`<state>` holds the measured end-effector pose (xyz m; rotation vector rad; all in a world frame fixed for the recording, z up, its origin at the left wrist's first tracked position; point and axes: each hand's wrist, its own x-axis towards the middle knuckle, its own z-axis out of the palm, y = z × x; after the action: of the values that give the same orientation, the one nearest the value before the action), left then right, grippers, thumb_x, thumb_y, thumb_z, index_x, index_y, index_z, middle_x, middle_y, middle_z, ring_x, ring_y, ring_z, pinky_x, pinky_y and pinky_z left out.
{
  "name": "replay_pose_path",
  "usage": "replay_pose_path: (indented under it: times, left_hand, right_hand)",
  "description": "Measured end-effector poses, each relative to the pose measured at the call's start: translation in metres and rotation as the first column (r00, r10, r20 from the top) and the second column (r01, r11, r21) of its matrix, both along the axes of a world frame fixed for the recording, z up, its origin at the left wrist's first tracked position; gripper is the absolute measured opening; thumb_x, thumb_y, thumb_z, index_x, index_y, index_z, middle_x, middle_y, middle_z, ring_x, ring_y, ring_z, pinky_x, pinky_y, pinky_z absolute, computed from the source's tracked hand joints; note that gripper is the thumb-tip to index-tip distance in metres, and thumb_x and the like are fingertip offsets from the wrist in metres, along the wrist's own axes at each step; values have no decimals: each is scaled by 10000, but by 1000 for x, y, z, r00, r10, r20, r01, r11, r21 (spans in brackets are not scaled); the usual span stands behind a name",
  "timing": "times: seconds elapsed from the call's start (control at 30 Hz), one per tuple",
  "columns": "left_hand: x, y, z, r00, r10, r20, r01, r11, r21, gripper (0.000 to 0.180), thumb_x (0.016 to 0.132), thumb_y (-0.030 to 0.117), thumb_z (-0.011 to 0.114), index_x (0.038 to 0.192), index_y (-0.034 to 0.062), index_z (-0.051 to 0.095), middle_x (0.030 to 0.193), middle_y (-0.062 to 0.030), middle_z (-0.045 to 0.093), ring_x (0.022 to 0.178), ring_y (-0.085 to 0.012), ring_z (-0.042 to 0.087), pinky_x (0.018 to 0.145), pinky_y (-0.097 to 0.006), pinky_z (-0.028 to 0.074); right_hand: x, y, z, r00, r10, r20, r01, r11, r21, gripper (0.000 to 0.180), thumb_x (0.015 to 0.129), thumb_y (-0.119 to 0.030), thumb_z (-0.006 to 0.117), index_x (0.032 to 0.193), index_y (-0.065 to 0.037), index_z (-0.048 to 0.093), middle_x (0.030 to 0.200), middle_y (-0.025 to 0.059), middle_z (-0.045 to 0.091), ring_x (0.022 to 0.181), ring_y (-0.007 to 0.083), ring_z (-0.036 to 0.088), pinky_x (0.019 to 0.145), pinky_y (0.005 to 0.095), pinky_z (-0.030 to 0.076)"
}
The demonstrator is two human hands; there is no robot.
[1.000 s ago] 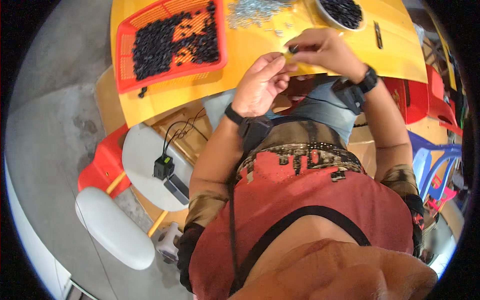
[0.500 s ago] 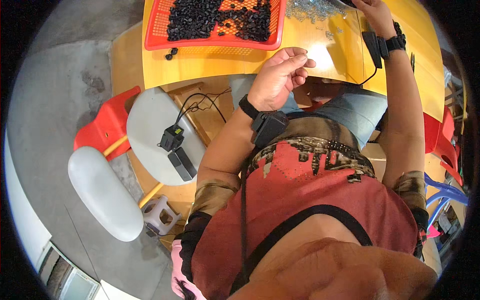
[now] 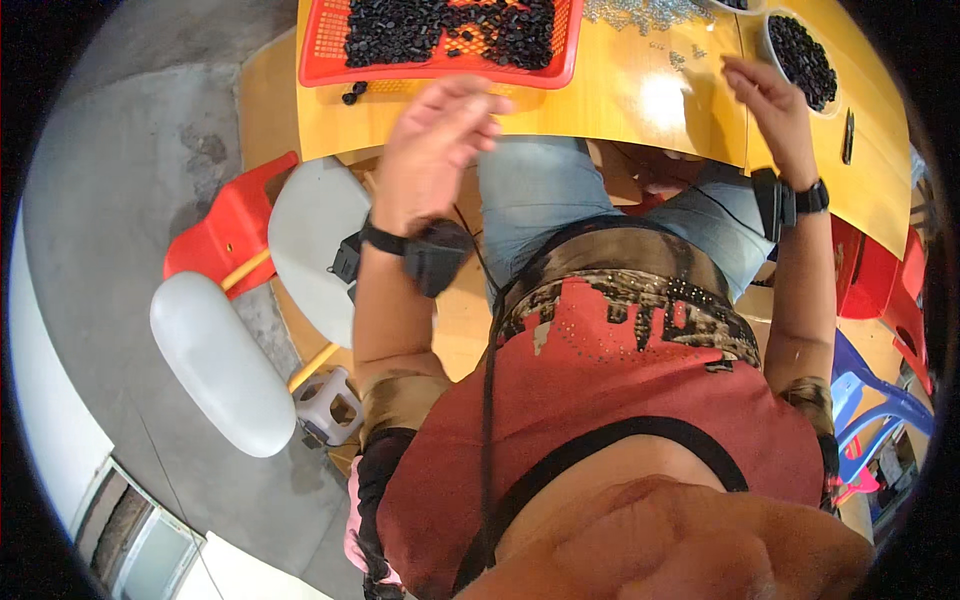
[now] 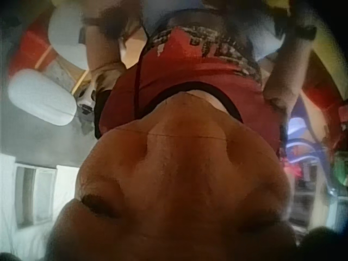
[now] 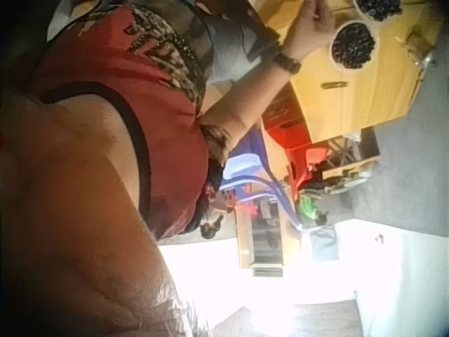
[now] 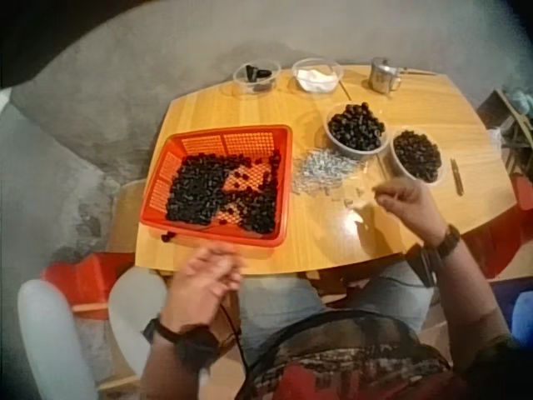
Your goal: Assembling small silver metal bits into small black plastic circular components at a workbench.
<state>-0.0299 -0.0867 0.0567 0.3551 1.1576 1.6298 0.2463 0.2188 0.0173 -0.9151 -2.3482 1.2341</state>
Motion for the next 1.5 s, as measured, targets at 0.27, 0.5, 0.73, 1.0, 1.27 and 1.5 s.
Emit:
replay_pose_path:
  times: [0.27,0.5,0.73,1.0,1.27,1.5]
  left_hand:
    - [-134,-25,24,325,-386,-863,-237,851,-470,355,950,244,679,1195,-6,623,1092,-120,711,965,-181,675,843,-296,531]
    - [-120,61,33,-18,-593,-805,233,781,-580,375,859,266,748,1137,29,664,1003,-164,705,932,-301,688,818,-363,546]
    - [-51,136,40,-340,-780,-526,236,470,-850,548,869,244,712,1305,-9,498,1361,-257,472,1240,-439,485,1020,-459,432]
    - [-99,137,6,-359,-866,-349,124,326,-937,355,822,176,756,1105,27,601,1072,-203,640,1059,-402,609,890,-446,505]
    - [-121,119,33,-232,-763,-603,192,572,-797,277,829,167,756,1036,17,650,955,-175,688,914,-344,673,780,-431,537]
    - [-77,144,5,-451,-646,-615,395,473,-787,276,778,151,793,927,-2,618,880,-172,649,835,-354,644,714,-448,507]
  right_hand:
    - [-12,-63,-9,981,184,59,-166,959,-232,208,958,-113,627,1121,-7,702,987,53,673,866,125,639,759,270,513]
    - [-4,-62,-20,979,202,11,-200,974,-102,193,926,-50,620,1086,-30,725,983,70,663,911,183,634,823,286,491]
    - [4,-57,-25,982,174,-79,-187,962,-201,179,933,-54,640,1088,-24,726,996,51,672,937,149,612,853,268,466]
    - [10,-59,-25,984,141,-104,-167,936,-309,183,946,-70,656,1109,-21,722,1003,37,666,949,132,601,855,259,463]
    - [12,-57,-22,987,117,-111,-150,917,-370,187,949,-64,647,1113,-16,723,1022,42,673,963,138,605,876,266,464]
    - [15,-57,-25,989,81,-120,-123,909,-398,186,954,-61,639,1113,-14,722,1032,42,677,962,136,607,879,266,464]
